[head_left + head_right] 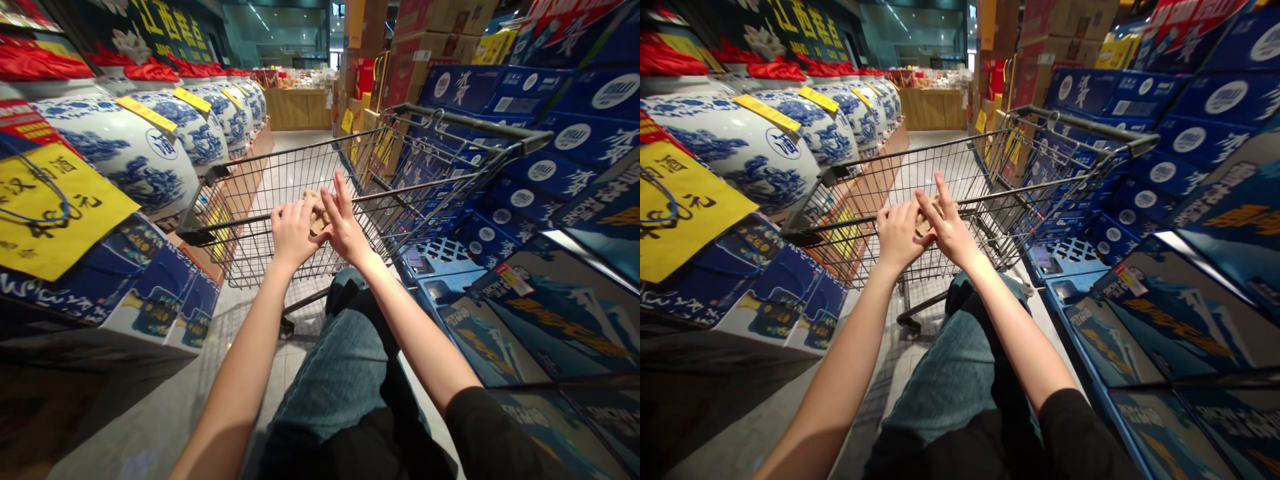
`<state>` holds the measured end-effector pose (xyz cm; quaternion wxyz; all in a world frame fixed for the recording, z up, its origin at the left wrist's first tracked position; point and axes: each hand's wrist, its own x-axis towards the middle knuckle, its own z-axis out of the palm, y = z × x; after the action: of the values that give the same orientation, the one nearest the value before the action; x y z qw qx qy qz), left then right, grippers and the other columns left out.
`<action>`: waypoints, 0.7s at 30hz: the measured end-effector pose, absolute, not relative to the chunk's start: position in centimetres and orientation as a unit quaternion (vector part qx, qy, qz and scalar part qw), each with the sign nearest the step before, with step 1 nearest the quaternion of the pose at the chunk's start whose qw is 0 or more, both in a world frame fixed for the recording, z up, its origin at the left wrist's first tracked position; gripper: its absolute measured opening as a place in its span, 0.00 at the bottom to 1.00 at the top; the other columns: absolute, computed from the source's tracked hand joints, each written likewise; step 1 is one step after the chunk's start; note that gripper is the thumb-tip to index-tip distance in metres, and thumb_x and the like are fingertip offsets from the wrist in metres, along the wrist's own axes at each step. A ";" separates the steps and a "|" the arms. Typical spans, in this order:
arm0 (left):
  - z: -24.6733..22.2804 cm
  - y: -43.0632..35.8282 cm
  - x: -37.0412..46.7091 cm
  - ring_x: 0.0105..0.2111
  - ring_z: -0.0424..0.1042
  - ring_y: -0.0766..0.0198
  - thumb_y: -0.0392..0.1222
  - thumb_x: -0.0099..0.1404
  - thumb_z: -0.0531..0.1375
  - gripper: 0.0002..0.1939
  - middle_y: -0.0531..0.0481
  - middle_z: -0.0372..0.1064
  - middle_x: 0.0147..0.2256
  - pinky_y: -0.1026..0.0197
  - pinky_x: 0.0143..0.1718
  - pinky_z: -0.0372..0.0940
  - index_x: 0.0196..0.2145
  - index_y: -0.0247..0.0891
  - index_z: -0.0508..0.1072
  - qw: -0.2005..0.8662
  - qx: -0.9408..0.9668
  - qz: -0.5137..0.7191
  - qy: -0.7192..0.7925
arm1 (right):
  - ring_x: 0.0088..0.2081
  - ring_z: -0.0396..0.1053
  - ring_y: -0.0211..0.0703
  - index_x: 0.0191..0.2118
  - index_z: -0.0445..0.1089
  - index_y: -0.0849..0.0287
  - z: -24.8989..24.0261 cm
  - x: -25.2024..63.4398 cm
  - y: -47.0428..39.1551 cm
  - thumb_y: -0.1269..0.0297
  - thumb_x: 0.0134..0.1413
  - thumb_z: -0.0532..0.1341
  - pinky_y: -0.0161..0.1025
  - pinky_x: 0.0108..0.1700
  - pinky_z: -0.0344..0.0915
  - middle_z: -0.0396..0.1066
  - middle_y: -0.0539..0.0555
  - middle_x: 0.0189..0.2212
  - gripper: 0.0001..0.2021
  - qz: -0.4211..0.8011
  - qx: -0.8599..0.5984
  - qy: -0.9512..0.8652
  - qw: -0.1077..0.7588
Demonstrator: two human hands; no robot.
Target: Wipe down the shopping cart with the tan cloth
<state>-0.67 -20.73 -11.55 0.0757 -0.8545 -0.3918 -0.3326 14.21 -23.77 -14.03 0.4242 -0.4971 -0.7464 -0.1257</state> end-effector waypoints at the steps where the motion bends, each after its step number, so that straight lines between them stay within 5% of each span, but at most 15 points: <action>1: -11.4 -20.8 -0.4 0.51 0.70 0.46 0.58 0.70 0.55 0.27 0.40 0.75 0.50 0.45 0.58 0.56 0.58 0.39 0.71 0.066 -0.845 -0.341 -0.407 | 0.77 0.38 0.56 0.76 0.33 0.38 -13.5 14.1 -23.8 0.62 0.67 0.58 0.61 0.73 0.53 0.28 0.49 0.78 0.41 -0.128 -0.490 -0.752 0.421; 5: -10.7 -21.2 1.0 0.49 0.73 0.47 0.50 0.68 0.57 0.18 0.42 0.76 0.46 0.45 0.57 0.59 0.50 0.40 0.74 0.038 -0.797 -0.372 -0.475 | 0.77 0.40 0.53 0.76 0.40 0.48 -11.9 15.1 -23.7 0.67 0.66 0.51 0.62 0.76 0.43 0.44 0.55 0.76 0.36 -0.167 -0.511 -0.759 0.369; 8: -10.4 -21.4 1.7 0.55 0.70 0.43 0.48 0.66 0.59 0.16 0.39 0.71 0.56 0.44 0.58 0.60 0.48 0.39 0.74 0.046 -0.773 -0.405 -0.487 | 0.75 0.46 0.60 0.72 0.53 0.58 -12.0 17.2 -24.0 0.59 0.64 0.56 0.71 0.75 0.29 0.59 0.62 0.70 0.33 -0.211 -0.591 -0.699 0.343; 11: -10.6 -21.2 1.9 0.59 0.67 0.42 0.45 0.65 0.59 0.15 0.36 0.68 0.59 0.43 0.62 0.59 0.46 0.36 0.74 0.056 -0.759 -0.434 -0.481 | 0.69 0.57 0.64 0.66 0.63 0.61 -12.9 18.8 -24.5 0.51 0.58 0.62 0.72 0.74 0.28 0.69 0.64 0.60 0.33 -0.225 -0.654 -0.639 0.339; 16: -10.8 -20.6 1.3 0.50 0.73 0.50 0.34 0.66 0.53 0.20 0.43 0.76 0.44 0.46 0.62 0.62 0.54 0.38 0.73 0.035 -0.735 -0.471 -0.487 | 0.64 0.61 0.60 0.61 0.67 0.60 -13.9 18.8 -24.5 0.55 0.56 0.63 0.69 0.75 0.32 0.71 0.61 0.54 0.29 -0.229 -0.657 -0.619 0.364; 21: -11.0 -19.6 -0.9 0.56 0.70 0.49 0.30 0.65 0.52 0.20 0.43 0.72 0.52 0.47 0.59 0.65 0.47 0.43 0.78 0.071 -0.697 -0.516 -0.492 | 0.63 0.62 0.52 0.57 0.70 0.56 -14.2 18.6 -24.1 0.71 0.53 0.56 0.64 0.77 0.30 0.72 0.56 0.52 0.24 -0.220 -0.638 -0.617 0.406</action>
<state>-0.89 -19.60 -10.95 0.0711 -0.6974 -0.4922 -0.5160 18.59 -24.11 -14.16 0.4055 -0.6381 -0.6166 -0.2197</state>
